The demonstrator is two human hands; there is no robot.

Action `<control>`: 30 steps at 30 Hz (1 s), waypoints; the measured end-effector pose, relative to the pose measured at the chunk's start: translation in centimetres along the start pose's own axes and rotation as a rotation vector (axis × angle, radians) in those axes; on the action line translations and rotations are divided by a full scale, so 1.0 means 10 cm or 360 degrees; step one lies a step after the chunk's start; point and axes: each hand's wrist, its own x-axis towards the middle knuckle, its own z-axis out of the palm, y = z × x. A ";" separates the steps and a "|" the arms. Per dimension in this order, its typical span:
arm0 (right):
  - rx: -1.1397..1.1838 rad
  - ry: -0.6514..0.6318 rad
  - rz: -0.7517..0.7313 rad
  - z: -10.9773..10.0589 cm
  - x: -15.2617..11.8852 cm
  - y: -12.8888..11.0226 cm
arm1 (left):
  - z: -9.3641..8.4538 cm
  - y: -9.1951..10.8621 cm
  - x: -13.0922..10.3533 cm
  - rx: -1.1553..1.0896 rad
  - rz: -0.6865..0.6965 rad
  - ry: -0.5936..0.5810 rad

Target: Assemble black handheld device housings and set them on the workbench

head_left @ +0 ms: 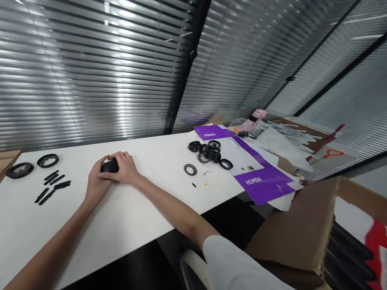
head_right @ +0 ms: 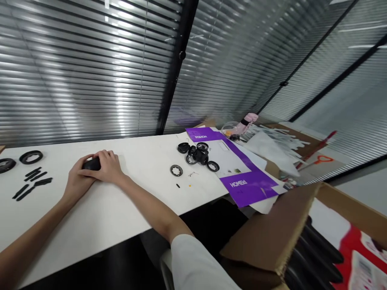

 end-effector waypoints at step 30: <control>0.0351 0.0810 0.0366 -0.99 0.15 0.28 | -0.01 0.30 0.09 -0.0528 -0.0678 -0.0035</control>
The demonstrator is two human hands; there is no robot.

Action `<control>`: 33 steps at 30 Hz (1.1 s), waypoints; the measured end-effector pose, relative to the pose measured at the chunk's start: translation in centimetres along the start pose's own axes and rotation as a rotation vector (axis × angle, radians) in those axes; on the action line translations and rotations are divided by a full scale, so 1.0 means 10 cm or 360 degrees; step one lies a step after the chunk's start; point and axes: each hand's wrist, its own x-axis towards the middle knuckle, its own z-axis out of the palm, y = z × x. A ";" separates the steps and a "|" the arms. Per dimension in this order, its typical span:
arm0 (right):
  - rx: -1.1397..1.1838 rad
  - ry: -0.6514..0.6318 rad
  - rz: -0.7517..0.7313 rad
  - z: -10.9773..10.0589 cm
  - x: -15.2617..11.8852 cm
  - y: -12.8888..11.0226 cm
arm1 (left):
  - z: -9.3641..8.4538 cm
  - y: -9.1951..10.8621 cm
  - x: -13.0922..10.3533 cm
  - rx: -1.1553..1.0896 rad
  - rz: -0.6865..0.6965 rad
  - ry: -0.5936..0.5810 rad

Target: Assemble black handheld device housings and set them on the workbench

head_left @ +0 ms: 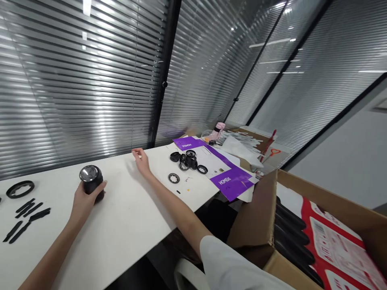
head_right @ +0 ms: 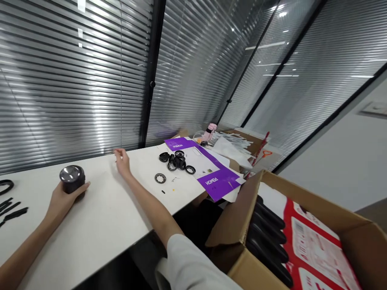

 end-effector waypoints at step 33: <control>-0.1579 0.0215 0.0224 -2.98 0.31 0.49 | 0.05 -0.09 0.05 -0.0464 -0.0173 -0.0062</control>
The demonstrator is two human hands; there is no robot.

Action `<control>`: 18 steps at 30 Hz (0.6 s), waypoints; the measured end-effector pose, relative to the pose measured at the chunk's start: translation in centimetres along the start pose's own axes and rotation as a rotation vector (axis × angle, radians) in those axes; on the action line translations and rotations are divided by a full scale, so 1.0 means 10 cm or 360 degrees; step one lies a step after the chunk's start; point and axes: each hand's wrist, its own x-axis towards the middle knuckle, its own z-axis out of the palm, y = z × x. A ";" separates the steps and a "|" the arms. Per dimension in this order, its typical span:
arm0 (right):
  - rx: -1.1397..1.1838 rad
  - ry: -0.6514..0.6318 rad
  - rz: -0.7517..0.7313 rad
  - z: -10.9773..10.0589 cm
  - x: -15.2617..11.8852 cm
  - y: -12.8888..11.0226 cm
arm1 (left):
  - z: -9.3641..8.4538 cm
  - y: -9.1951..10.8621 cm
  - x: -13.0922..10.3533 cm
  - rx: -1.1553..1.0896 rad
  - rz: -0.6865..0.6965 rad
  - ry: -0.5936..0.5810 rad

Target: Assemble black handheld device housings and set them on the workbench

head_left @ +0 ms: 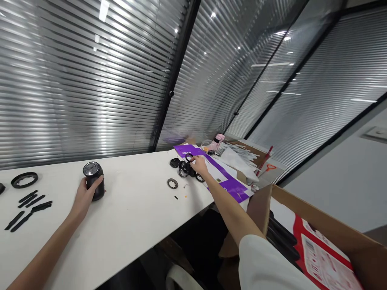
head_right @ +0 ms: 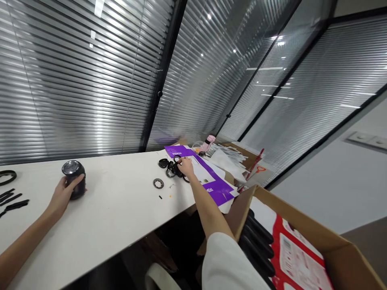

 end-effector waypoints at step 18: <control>0.2170 -0.0696 -0.0063 1.13 -0.25 -1.62 | 0.12 0.26 -0.19 -0.0174 -0.0022 0.0024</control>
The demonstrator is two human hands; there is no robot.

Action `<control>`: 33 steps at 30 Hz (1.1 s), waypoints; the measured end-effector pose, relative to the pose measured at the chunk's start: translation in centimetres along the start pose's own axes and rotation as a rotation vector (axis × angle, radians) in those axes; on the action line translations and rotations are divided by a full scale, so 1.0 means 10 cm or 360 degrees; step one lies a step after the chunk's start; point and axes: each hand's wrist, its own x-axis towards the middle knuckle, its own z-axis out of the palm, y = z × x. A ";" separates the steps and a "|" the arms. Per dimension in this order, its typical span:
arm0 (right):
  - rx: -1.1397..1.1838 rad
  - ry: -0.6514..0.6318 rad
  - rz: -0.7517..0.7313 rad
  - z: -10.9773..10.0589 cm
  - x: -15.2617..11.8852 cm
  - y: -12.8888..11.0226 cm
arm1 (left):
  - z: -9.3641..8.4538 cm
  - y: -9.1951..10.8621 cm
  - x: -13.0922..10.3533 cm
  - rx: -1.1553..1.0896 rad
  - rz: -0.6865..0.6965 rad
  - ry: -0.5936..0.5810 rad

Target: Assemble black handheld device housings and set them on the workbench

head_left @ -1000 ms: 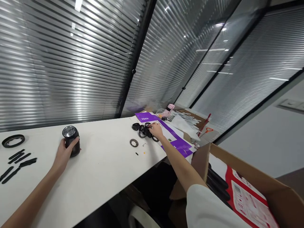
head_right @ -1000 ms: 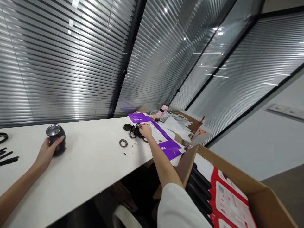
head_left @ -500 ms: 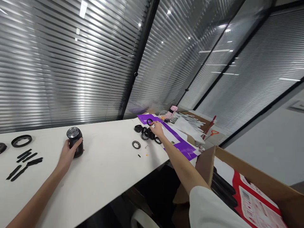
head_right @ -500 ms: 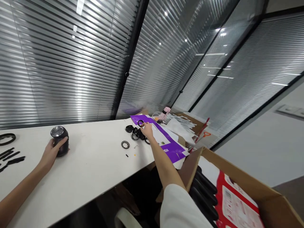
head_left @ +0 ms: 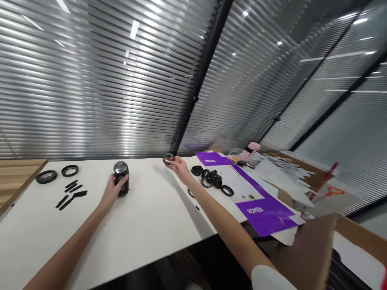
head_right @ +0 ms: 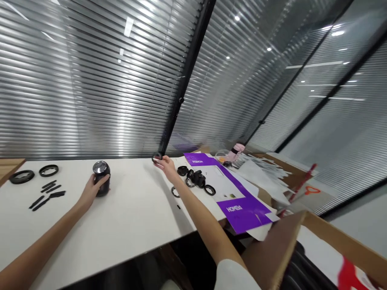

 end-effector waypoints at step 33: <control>-0.0377 -0.0625 -0.0092 1.68 -0.62 -0.10 | -0.22 -0.23 0.31 -0.0168 -0.0028 -0.0710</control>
